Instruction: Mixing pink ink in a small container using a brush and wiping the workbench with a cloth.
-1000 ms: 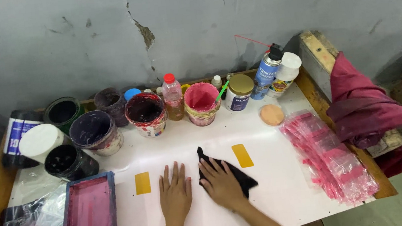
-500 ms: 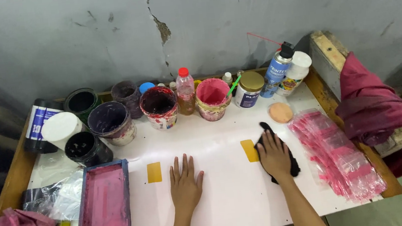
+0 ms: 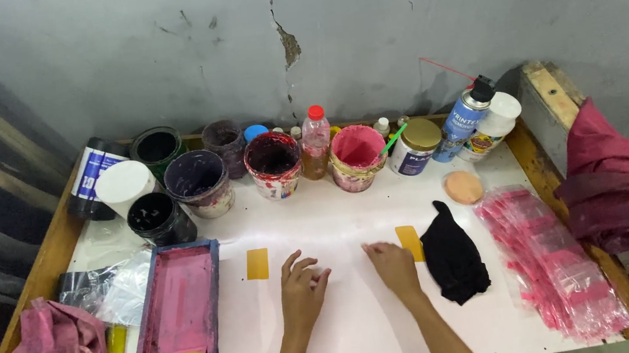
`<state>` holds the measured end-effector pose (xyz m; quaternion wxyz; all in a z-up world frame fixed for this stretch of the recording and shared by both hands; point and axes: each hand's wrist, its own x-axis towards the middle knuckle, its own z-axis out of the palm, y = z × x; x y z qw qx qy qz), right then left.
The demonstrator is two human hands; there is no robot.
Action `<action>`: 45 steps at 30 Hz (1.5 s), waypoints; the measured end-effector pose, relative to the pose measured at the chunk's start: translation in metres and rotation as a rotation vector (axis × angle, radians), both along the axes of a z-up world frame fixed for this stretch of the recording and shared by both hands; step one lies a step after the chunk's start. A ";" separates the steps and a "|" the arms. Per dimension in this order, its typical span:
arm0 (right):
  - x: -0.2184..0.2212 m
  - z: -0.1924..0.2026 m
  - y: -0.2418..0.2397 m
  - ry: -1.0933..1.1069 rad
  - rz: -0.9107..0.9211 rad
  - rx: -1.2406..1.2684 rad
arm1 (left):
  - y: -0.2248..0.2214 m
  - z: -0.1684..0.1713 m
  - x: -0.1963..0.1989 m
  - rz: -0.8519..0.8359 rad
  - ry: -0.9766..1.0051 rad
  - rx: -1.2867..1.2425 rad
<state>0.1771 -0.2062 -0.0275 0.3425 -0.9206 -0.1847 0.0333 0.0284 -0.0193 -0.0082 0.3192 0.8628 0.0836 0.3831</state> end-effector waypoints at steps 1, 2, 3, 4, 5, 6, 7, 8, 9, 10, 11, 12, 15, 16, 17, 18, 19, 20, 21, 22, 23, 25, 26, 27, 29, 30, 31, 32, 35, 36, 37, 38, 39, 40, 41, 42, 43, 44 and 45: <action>0.010 0.012 0.005 0.004 -0.002 -0.004 | -0.002 0.003 -0.001 -0.002 0.004 -0.004; 0.019 0.025 0.009 0.090 -0.081 0.062 | -0.004 0.006 -0.002 0.044 0.005 -0.056; 0.033 0.039 0.016 0.168 -0.157 0.132 | -0.003 0.010 0.001 0.092 -0.002 -0.104; 0.053 0.032 0.021 0.163 -0.157 0.133 | -0.004 0.015 0.001 0.091 -0.006 -0.104; 0.072 0.024 0.028 0.142 -0.176 0.216 | -0.004 0.019 -0.001 0.124 -0.009 -0.065; 0.090 0.016 0.035 0.121 -0.194 0.298 | -0.003 0.024 -0.002 0.156 -0.011 -0.026; 0.094 0.033 0.044 0.121 -0.192 0.302 | -0.004 0.023 -0.002 0.159 -0.013 -0.023; 0.097 0.049 0.053 0.159 -0.227 0.324 | -0.004 0.023 -0.002 0.164 0.000 -0.028; 0.100 0.066 0.064 0.198 -0.262 0.346 | -0.003 0.022 -0.001 0.171 0.011 -0.034; 0.097 0.085 0.072 0.197 -0.257 0.350 | -0.003 0.024 -0.001 0.174 0.009 -0.030; 0.093 0.103 0.080 0.138 -0.136 0.559 | -0.004 0.025 -0.001 0.174 0.021 -0.034; 0.090 0.121 0.089 0.076 -0.013 0.766 | -0.004 0.026 -0.002 0.174 0.032 -0.037; 0.105 0.104 0.097 -0.051 -0.012 0.787 | -0.002 0.021 0.000 0.164 0.023 -0.048; 0.107 0.100 0.100 -0.047 -0.008 0.791 | -0.001 0.020 0.001 0.168 0.024 -0.044; 0.108 0.096 0.101 -0.043 -0.104 0.700 | -0.001 0.019 0.003 0.173 0.036 -0.053; 0.110 0.092 0.102 -0.039 -0.198 0.607 | -0.001 0.018 0.004 0.178 0.048 -0.062; 0.108 0.091 0.102 -0.037 -0.197 0.605 | 0.000 0.018 0.005 0.180 0.050 -0.064; 0.105 0.091 0.101 -0.077 -0.179 0.618 | 0.000 0.017 0.005 0.181 0.052 -0.057; 0.102 0.090 0.099 -0.119 -0.164 0.631 | -0.001 0.016 0.006 0.178 0.053 -0.051; 0.099 0.082 0.097 -0.119 -0.166 0.629 | 0.001 0.016 0.006 0.176 0.054 -0.053; 0.094 0.075 0.094 -0.137 -0.125 0.629 | 0.001 0.016 0.007 0.177 0.044 -0.025; 0.075 0.074 0.088 -0.156 -0.087 0.626 | 0.000 0.018 0.008 0.175 0.033 -0.001; 0.059 0.079 0.085 -0.126 -0.106 0.588 | -0.002 0.020 0.007 0.170 0.035 0.030; 0.043 0.086 0.083 -0.095 -0.123 0.551 | -0.002 0.022 0.007 0.166 0.035 0.062; 0.015 0.106 0.079 0.025 -0.171 0.504 | -0.002 0.012 0.015 0.155 0.088 0.081; 0.000 0.115 0.077 0.146 -0.218 0.455 | -0.003 0.007 0.017 0.145 0.142 0.101; -0.012 0.121 0.073 0.147 -0.220 0.454 | -0.007 0.006 0.020 0.144 0.144 0.099; -0.023 0.128 0.069 0.253 -0.203 0.467 | -0.010 0.005 0.023 0.106 0.278 -0.029; -0.028 0.090 0.047 0.368 0.056 0.696 | -0.017 0.018 0.037 0.051 0.368 -0.216; -0.026 0.067 0.037 0.376 0.307 0.907 | -0.019 0.025 0.041 0.039 0.326 -0.271; -0.023 0.057 0.025 0.373 0.307 0.906 | -0.019 0.041 0.042 0.037 0.323 -0.272; -0.020 0.047 0.013 0.415 0.139 0.731 | -0.019 0.057 0.044 0.028 0.328 -0.356; -0.015 0.037 0.001 0.452 -0.024 0.552 | -0.019 0.074 0.047 0.019 0.332 -0.441; -0.019 0.051 -0.007 0.448 -0.024 0.551 | -0.019 0.067 0.052 0.017 0.328 -0.442; -0.022 0.066 -0.016 0.266 0.063 0.706 | -0.019 0.061 0.058 0.049 0.316 -0.327; -0.025 0.080 -0.024 0.081 0.152 0.855 | -0.019 0.055 0.064 0.082 0.305 -0.213; -0.030 0.104 -0.022 0.081 0.156 0.851 | -0.022 0.063 0.062 0.085 0.303 -0.217; -0.034 0.128 -0.020 0.055 0.126 0.771 | -0.025 0.070 0.061 0.076 0.222 -0.225; -0.038 0.152 -0.017 0.025 0.091 0.696 | -0.026 0.078 0.060 0.060 0.142 -0.228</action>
